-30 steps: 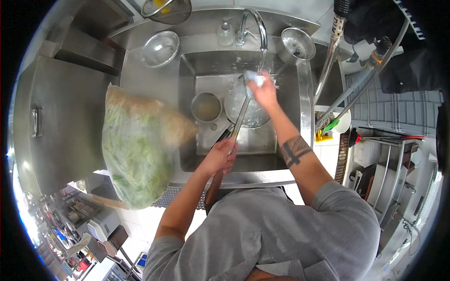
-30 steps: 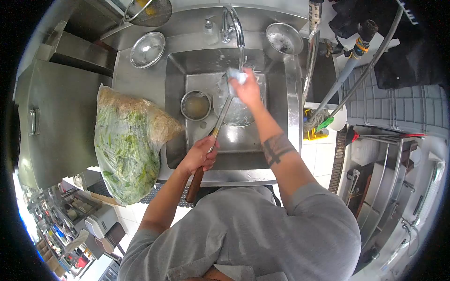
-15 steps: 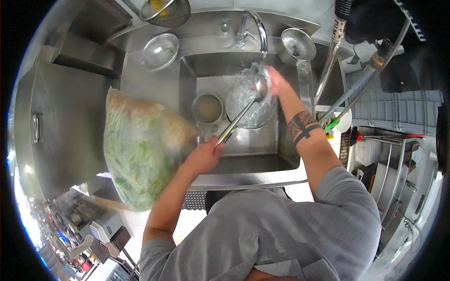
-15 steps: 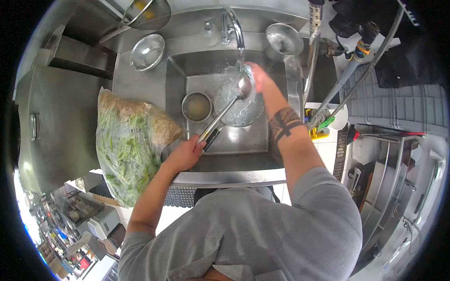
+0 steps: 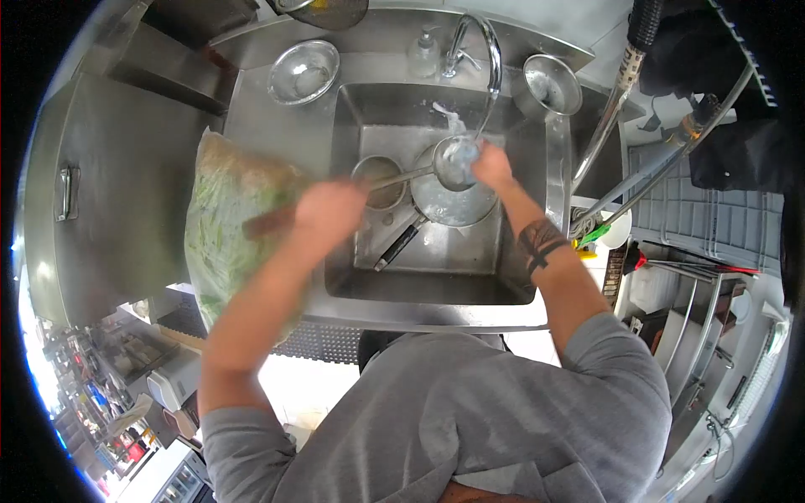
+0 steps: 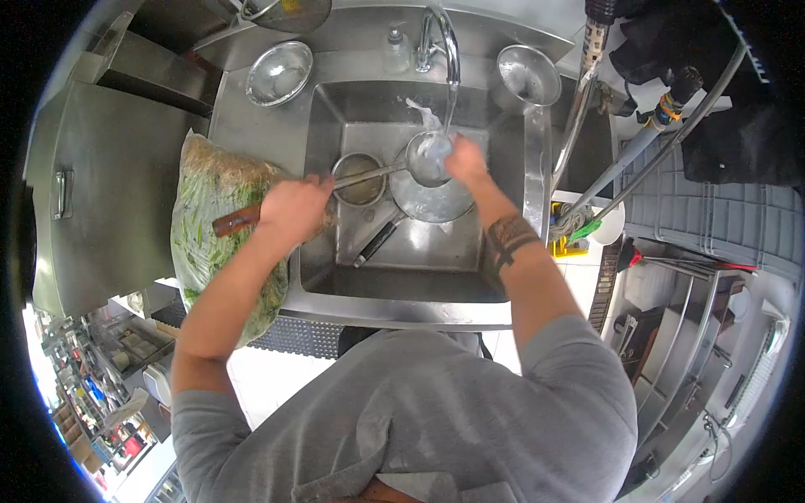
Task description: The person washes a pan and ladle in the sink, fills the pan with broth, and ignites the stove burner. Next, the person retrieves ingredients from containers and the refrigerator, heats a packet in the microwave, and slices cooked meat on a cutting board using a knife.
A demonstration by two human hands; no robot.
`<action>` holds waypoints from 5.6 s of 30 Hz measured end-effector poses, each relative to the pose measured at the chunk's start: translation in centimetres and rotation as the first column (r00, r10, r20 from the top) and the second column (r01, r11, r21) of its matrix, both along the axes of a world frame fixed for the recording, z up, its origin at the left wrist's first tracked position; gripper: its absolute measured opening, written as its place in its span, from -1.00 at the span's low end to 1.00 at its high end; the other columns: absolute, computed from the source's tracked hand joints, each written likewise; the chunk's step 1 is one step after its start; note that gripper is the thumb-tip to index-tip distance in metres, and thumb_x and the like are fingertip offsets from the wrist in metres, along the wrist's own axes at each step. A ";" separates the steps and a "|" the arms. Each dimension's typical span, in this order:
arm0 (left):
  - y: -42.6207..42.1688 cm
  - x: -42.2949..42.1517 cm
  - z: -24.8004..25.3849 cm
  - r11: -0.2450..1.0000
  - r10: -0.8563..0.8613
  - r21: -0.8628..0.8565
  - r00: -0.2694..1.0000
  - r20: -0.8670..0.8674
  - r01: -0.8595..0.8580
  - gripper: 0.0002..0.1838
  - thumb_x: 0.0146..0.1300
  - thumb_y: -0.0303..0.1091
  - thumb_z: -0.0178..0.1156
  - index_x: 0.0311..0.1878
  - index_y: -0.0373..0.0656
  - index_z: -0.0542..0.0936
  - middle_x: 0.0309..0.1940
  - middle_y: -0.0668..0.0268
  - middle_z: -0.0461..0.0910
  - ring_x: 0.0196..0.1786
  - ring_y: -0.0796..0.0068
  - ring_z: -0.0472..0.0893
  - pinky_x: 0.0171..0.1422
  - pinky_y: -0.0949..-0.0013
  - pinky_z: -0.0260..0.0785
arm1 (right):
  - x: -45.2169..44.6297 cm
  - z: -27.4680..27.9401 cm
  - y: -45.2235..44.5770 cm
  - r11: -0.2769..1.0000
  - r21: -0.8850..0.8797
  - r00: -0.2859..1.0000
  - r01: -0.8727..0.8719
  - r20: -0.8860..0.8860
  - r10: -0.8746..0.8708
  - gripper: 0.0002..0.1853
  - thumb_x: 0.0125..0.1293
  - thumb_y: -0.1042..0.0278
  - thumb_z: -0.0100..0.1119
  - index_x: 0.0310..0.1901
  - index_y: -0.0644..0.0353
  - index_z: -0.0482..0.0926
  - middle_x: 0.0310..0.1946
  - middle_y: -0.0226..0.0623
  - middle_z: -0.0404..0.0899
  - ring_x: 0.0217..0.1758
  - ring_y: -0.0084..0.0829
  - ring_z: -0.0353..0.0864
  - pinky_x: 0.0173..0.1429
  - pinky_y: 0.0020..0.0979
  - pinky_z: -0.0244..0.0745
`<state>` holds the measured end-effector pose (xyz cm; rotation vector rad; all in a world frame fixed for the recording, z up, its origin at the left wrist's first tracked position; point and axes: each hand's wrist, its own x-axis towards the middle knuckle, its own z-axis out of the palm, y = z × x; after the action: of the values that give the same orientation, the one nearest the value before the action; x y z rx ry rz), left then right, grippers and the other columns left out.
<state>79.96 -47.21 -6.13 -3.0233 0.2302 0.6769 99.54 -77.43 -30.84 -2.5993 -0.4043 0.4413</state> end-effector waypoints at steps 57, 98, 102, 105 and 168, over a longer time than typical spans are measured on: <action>-16.7 22.6 -24.9 -0.999 -0.006 -0.003 0.240 -0.971 -0.040 -0.76 0.38 -0.50 -0.04 -0.03 -0.33 0.58 -0.12 0.09 0.63 -0.18 0.13 0.69 -0.19 0.03 0.59 | 5.8 13.9 6.2 0.653 0.458 0.680 0.603 -0.723 -0.121 -0.61 0.61 0.08 0.08 -0.10 0.34 0.58 -0.28 -0.19 0.65 -0.25 -0.30 0.70 -0.07 -0.32 0.66; -13.1 8.3 -16.0 0.682 0.359 -0.649 0.927 -0.106 -0.338 -0.62 0.20 -0.57 0.13 0.09 -0.53 0.56 -0.10 -0.31 0.66 -0.03 -0.15 0.75 -0.03 -0.02 0.66 | 4.2 5.4 4.2 0.766 0.575 0.916 0.289 -0.397 -0.048 -0.83 0.43 0.53 0.07 -0.12 0.31 0.68 -0.18 -0.22 0.72 -0.09 -0.42 0.70 0.10 -0.38 0.61; -14.1 7.0 -12.7 0.729 0.365 -0.618 0.931 -0.013 -0.294 -0.68 0.21 -0.56 0.13 0.03 -0.48 0.61 -0.11 -0.26 0.67 0.00 -0.18 0.73 0.08 -0.01 0.62 | 3.2 0.5 5.3 0.486 0.809 0.910 0.329 -0.410 0.066 -0.85 0.40 0.52 0.11 -0.17 0.26 0.69 -0.22 -0.28 0.73 -0.18 -0.44 0.70 -0.01 -0.41 0.63; -13.5 7.0 -14.0 0.722 0.300 -0.615 0.944 -0.134 -0.317 -0.75 0.20 -0.56 0.14 -0.10 -0.49 0.64 -0.20 -0.25 0.68 0.01 -0.19 0.72 0.08 0.01 0.62 | 3.3 0.4 6.0 0.916 0.282 0.618 0.287 -0.785 0.048 -0.86 0.39 0.48 0.14 -0.17 0.23 0.71 -0.24 -0.32 0.73 -0.21 -0.46 0.71 -0.10 -0.41 0.65; 20.2 19.5 -6.4 0.679 0.669 -0.458 0.226 0.708 -0.574 -0.63 0.43 -0.12 0.24 0.04 -0.25 0.69 -0.14 -0.01 0.73 -0.02 -0.07 0.71 0.14 0.07 0.50 | 3.6 13.1 6.3 0.114 0.558 0.510 0.822 -0.810 0.288 -0.72 0.56 0.25 0.13 0.13 0.25 0.55 -0.01 -0.14 0.69 -0.03 -0.27 0.71 0.10 -0.26 0.65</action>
<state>99.43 -26.97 -12.51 -2.9753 -1.0861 -0.9709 103.13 -71.15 -17.77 -0.8122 0.2638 0.7856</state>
